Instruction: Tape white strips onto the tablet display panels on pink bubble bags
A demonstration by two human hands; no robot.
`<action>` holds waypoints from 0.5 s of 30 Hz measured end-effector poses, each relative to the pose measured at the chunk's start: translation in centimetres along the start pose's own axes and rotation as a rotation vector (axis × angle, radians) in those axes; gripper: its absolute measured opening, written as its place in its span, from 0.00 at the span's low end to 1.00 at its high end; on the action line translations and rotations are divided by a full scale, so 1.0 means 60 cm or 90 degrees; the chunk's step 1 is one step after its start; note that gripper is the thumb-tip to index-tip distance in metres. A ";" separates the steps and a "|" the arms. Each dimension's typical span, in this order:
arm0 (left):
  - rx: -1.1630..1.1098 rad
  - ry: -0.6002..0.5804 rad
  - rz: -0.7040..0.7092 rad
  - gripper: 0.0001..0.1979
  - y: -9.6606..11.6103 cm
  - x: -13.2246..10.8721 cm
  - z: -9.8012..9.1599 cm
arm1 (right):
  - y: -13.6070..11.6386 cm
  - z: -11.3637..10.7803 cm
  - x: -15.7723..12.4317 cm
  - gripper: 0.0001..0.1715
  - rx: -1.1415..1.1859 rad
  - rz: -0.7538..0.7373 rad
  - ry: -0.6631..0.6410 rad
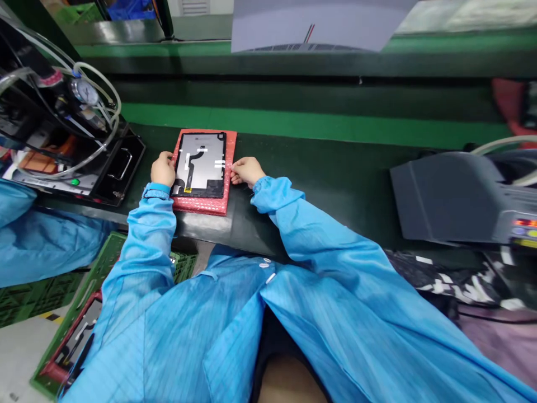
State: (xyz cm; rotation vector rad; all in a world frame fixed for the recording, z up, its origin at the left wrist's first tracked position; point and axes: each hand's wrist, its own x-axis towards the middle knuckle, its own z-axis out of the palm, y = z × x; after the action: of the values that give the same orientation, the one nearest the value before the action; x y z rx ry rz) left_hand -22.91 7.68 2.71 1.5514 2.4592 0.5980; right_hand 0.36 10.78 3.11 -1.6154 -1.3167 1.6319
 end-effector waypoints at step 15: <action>0.095 -0.278 0.652 0.19 0.325 -0.234 0.089 | 0.268 -0.382 -0.334 0.13 0.264 -0.097 0.666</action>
State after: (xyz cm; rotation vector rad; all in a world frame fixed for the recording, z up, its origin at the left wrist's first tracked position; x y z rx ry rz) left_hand 1.25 3.80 5.14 2.6132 1.2993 0.1339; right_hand 30.04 -6.62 2.44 -1.6478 -0.4872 0.6661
